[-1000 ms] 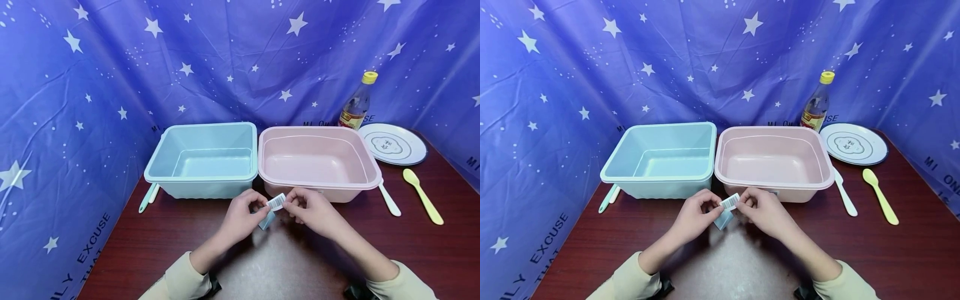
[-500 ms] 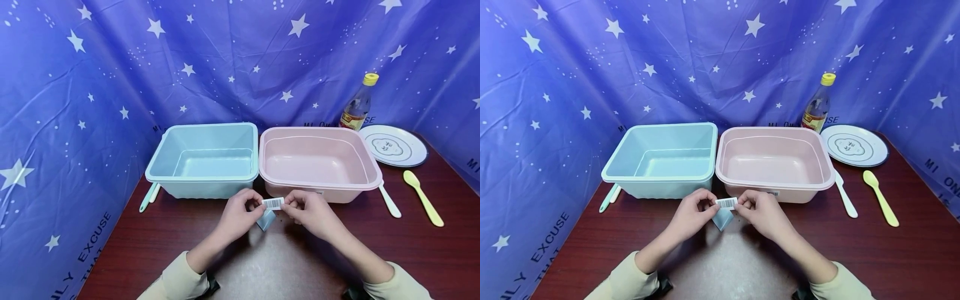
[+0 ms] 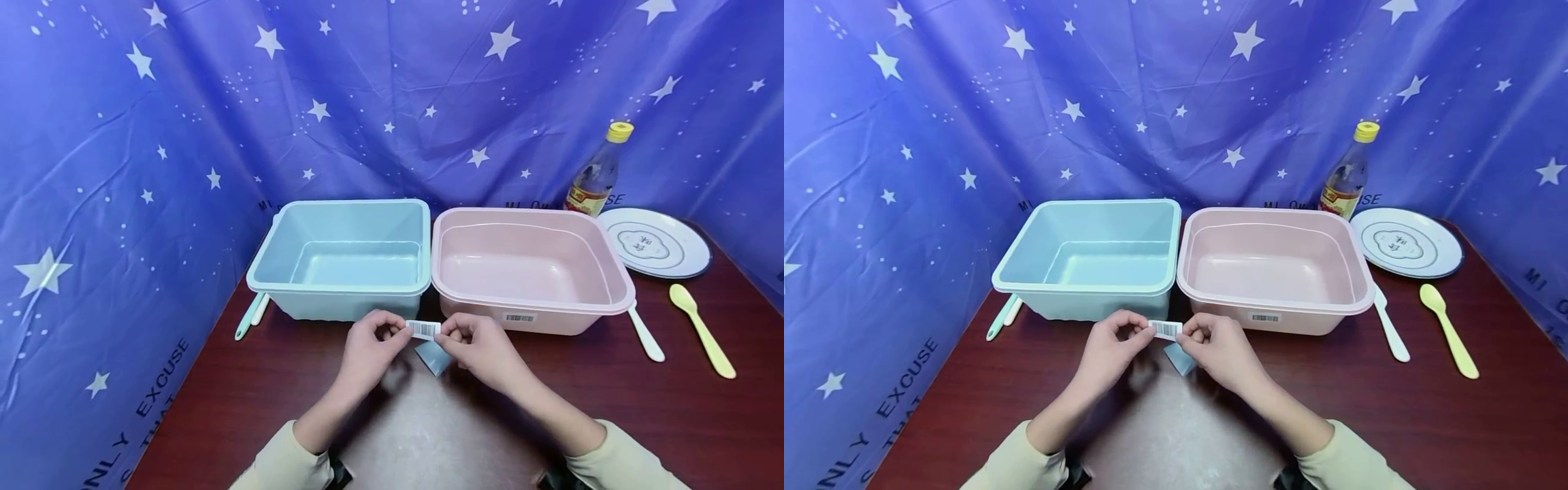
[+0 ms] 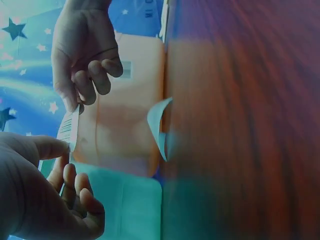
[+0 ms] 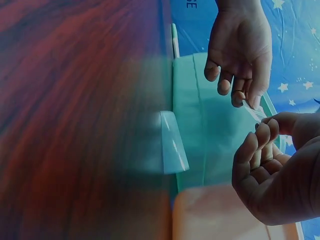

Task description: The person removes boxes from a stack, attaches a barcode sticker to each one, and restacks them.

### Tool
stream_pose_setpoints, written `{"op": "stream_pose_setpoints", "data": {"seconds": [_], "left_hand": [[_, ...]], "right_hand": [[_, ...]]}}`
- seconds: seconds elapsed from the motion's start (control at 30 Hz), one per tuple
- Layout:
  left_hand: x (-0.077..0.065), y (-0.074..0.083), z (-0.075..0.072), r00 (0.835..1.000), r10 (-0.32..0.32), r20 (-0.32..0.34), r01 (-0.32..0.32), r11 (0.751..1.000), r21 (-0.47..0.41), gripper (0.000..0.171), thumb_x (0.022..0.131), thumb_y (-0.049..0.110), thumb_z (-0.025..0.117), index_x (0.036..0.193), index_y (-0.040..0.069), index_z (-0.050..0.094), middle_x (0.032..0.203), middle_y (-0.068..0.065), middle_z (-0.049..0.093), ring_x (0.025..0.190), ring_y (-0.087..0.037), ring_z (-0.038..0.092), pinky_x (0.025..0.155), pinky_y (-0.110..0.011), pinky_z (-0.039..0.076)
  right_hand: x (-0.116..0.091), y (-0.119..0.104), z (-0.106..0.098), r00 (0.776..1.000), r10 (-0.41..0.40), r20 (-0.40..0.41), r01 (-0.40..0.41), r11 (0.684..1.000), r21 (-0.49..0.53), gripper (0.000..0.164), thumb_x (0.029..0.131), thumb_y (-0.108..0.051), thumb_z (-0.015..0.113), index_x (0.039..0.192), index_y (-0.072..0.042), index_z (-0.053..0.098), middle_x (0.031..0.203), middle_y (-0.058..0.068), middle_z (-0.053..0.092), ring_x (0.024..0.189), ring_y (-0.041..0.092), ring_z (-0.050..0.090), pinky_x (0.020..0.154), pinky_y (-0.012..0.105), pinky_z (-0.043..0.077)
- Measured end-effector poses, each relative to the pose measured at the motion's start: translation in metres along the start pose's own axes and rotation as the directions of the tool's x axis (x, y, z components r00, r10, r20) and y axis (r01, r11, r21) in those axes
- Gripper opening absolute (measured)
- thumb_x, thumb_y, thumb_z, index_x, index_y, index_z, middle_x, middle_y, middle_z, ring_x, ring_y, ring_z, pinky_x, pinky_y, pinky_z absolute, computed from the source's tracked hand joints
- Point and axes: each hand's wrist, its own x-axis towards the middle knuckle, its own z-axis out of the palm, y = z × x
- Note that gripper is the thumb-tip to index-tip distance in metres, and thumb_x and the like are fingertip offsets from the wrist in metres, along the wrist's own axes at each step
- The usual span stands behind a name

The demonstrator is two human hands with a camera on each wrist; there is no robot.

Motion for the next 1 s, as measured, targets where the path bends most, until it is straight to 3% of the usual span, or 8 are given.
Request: {"op": "stream_pose_setpoints", "data": {"seconds": [0.13,0.43,0.7,1.0], "left_hand": [[-0.003,-0.005,-0.010,0.999,-0.027,-0.047,0.026,0.999,-0.029,0.007,0.084,0.007,0.080,0.085,0.006,0.073,0.076,-0.001,0.061,0.063,-0.014,0.049,0.055,-0.020,0.039],[-0.004,-0.013,-0.028,0.989,-0.080,-0.121,0.076,0.996,-0.040,0.005,0.086,0.006,0.077,0.086,0.005,0.072,0.077,-0.002,0.061,0.062,-0.012,0.048,0.053,-0.020,0.038],[-0.003,-0.018,-0.042,0.978,-0.103,-0.183,0.099,0.995,-0.030,0.008,0.086,0.004,0.076,0.091,0.005,0.069,0.080,-0.003,0.060,0.063,-0.012,0.048,0.053,-0.020,0.038],[-0.001,-0.021,-0.050,0.961,-0.142,-0.239,0.140,0.990,-0.025,0.011,0.086,0.002,0.074,0.096,0.002,0.069,0.080,-0.002,0.059,0.062,-0.013,0.049,0.053,-0.021,0.038]], "right_hand": [[0.006,-0.003,0.010,0.999,0.001,0.044,-0.002,0.999,0.032,0.004,0.093,-0.006,0.071,0.092,-0.002,0.070,0.063,-0.002,0.055,0.049,0.009,0.047,0.046,0.022,0.038],[0.019,-0.011,0.032,0.986,-0.010,0.168,-0.017,0.988,0.154,0.013,0.096,-0.004,0.064,0.104,0.005,0.068,0.060,0.000,0.052,0.050,0.011,0.048,0.045,0.023,0.040],[0.033,-0.018,0.050,0.976,0.008,0.216,-0.046,0.984,0.172,0.021,0.097,-0.007,0.064,0.115,0.002,0.067,0.060,-0.001,0.053,0.050,0.012,0.051,0.049,0.025,0.045],[0.043,-0.024,0.065,0.967,0.055,0.247,-0.121,0.958,0.260,0.034,0.097,-0.007,0.063,0.128,0.005,0.058,0.061,0.000,0.052,0.050,0.011,0.049,0.050,0.025,0.046]]}}
